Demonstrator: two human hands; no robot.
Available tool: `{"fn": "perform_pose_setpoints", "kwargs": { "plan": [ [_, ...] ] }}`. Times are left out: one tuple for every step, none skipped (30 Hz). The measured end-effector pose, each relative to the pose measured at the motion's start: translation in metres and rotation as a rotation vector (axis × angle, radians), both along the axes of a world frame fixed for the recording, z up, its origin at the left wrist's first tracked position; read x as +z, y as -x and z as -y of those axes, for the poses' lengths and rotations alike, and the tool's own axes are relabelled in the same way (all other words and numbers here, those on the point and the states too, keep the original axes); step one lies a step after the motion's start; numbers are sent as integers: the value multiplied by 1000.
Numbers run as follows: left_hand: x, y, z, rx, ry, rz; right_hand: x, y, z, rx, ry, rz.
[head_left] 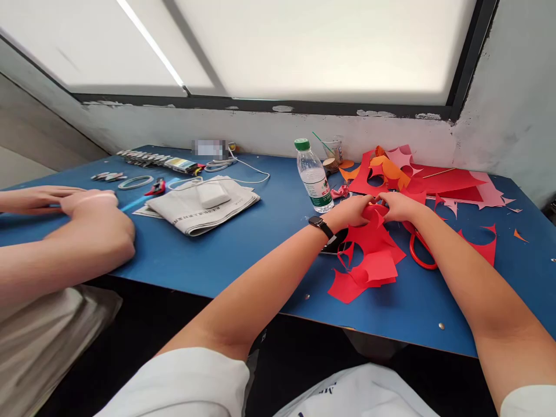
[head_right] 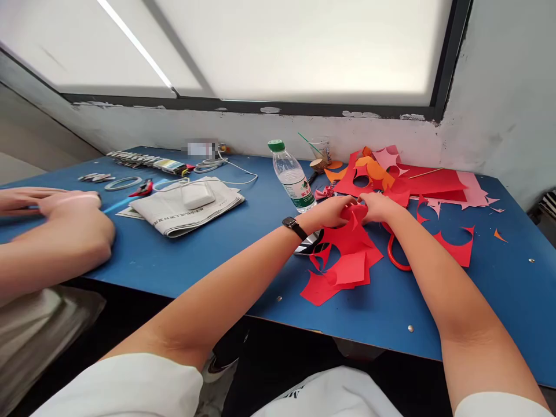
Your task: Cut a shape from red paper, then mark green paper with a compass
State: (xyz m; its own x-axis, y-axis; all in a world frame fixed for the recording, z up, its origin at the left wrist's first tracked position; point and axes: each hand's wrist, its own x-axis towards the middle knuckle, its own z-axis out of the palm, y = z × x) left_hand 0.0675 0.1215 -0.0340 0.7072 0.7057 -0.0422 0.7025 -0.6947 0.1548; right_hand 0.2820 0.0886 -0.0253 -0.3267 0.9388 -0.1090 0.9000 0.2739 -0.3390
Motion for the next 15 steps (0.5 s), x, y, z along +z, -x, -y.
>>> {"fn": "perform_pose_setpoints", "kwargs": {
  "plan": [
    [-1,0,1,7,-1,11,0,0,1,5,6,-4],
    [-2,-1,2,16,-3,21,1,1,2,6,13,-5],
    [-2,-1,3,26,-6,28,3,1,3,5,20,0],
    [-3,-2,5,36,-12,35,4,3,4,1,25,9],
    [-4,-2,5,47,-18,39,6,4,6,-4,29,19],
    [-5,-3,6,58,-27,41,7,6,7,-11,31,31],
    [-6,-3,7,69,-36,41,9,8,8,-21,30,42],
    [-6,-2,7,79,-45,37,9,11,8,-31,26,53],
    [-6,-1,7,88,-52,29,10,13,9,-40,22,64],
    [-6,0,7,94,-56,19,9,16,9,-48,17,74],
    [-6,2,7,98,-56,7,8,18,9,-53,12,83],
    [-5,4,7,100,-52,-7,7,20,8,-55,7,92],
    [-4,7,7,100,-45,-19,5,21,7,-55,3,101],
    [-2,10,7,99,-35,-30,3,22,6,-53,0,110],
    [0,13,7,96,-24,-36,1,22,5,-49,-2,118]
  ]
}}
